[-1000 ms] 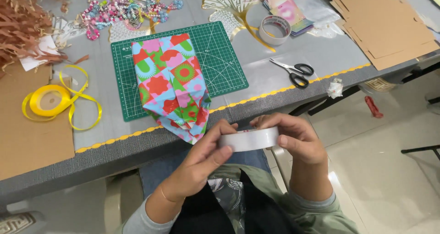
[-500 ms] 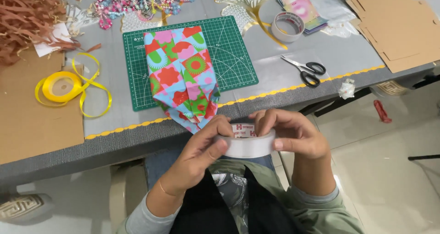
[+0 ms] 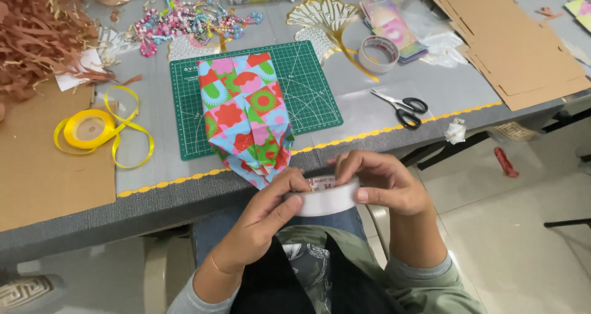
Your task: The person wraps a rectangular item with colorful patterned paper, folds the ends, and secures the folds with clear tape. They use scissors to cut tape and smooth the paper to complete the wrapping.
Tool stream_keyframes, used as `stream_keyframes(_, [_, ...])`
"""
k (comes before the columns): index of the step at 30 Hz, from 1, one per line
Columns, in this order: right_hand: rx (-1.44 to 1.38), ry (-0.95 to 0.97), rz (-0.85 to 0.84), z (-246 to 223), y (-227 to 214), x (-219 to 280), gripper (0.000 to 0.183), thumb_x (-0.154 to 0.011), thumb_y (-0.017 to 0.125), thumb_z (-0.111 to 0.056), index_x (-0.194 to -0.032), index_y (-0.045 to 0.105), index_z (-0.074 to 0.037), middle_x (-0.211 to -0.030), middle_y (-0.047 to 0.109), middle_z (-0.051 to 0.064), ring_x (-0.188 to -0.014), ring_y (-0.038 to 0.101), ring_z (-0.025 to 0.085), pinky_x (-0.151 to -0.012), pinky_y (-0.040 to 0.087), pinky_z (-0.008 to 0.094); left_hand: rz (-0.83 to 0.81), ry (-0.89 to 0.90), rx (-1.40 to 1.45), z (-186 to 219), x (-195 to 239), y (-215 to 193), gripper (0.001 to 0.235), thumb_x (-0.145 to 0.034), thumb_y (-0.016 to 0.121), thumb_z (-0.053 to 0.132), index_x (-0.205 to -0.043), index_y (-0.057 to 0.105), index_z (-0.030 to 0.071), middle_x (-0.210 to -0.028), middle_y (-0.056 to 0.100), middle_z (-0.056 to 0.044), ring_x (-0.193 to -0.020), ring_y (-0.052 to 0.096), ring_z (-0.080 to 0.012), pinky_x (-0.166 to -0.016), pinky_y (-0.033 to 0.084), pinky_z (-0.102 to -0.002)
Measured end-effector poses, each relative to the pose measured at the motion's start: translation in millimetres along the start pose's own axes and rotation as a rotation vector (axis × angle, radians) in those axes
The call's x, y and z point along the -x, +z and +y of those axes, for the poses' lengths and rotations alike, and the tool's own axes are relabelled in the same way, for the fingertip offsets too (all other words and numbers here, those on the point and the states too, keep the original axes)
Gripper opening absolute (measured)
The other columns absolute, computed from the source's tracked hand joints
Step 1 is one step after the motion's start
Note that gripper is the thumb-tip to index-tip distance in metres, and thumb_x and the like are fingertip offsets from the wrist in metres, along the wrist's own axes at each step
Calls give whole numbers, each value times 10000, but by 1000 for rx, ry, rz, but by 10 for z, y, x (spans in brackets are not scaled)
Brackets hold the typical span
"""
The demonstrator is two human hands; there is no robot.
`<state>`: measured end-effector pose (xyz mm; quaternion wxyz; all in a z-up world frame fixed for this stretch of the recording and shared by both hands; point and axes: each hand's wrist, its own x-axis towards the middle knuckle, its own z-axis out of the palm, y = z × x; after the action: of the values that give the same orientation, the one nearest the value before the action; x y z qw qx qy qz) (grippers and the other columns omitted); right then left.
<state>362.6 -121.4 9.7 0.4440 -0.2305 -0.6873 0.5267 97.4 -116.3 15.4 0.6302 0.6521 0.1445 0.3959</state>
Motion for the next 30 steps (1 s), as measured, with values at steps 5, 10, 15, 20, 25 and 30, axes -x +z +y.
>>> stream_keyframes(5, [37, 68, -45, -218, 128, -90, 263, -999, 665, -267, -1110, 666, -29, -952, 626, 69, -908, 570, 189, -865, 455, 324, 13, 18, -421, 144, -36, 84, 287, -1047, 447, 354, -996, 583, 107, -903, 527, 12, -881, 523, -165, -958, 337, -340])
stream_keyframes(10, [15, 58, -52, -48, -6, -50, 311, -1005, 663, -285, -1170, 662, -21, -1076, 664, 58, -1136, 610, 180, -1193, 385, 379, 5, 20, -303, 72, -11, 47, 314, -1080, 419, 374, -988, 548, 103, -903, 461, 10, -866, 447, -163, -864, 344, -305])
stream_keyframes(15, [-112, -22, -53, 8, -4, -73, 175, -1013, 643, -230, -1089, 621, -74, -989, 655, 53, -991, 630, 191, -1187, 379, 440, -36, 20, -262, 132, -26, 13, 283, -1051, 390, 315, -966, 535, 88, -917, 483, -13, -863, 459, -173, -838, 344, -314])
stream_keyframes(20, [-7, 59, -80, -76, 66, -99, 199, -1012, 645, -255, -1095, 624, -76, -957, 608, 19, -988, 565, 182, -1054, 415, 373, -26, -45, -397, 72, -26, 86, 307, -1062, 444, 389, -1015, 584, 119, -914, 544, 28, -904, 539, -162, -923, 375, -317])
stream_keyframes(25, [-137, -44, -90, 39, -14, -123, 200, -1015, 637, -242, -1101, 566, -77, -972, 613, 60, -976, 603, 190, -1193, 368, 426, -4, -39, -170, -9, 22, 10, 419, -1078, 396, 464, -1022, 582, 92, -931, 472, 11, -842, 456, -134, -794, 365, -269])
stream_keyframes(30, [-155, -61, -70, -42, 57, -146, 151, -1016, 632, -198, -1068, 599, -60, -978, 632, 68, -926, 580, 211, -1029, 413, 426, -7, -7, -411, 99, 44, 12, 371, -1056, 384, 382, -1087, 624, 100, -1039, 628, -6, -1030, 554, -191, -995, 359, -347])
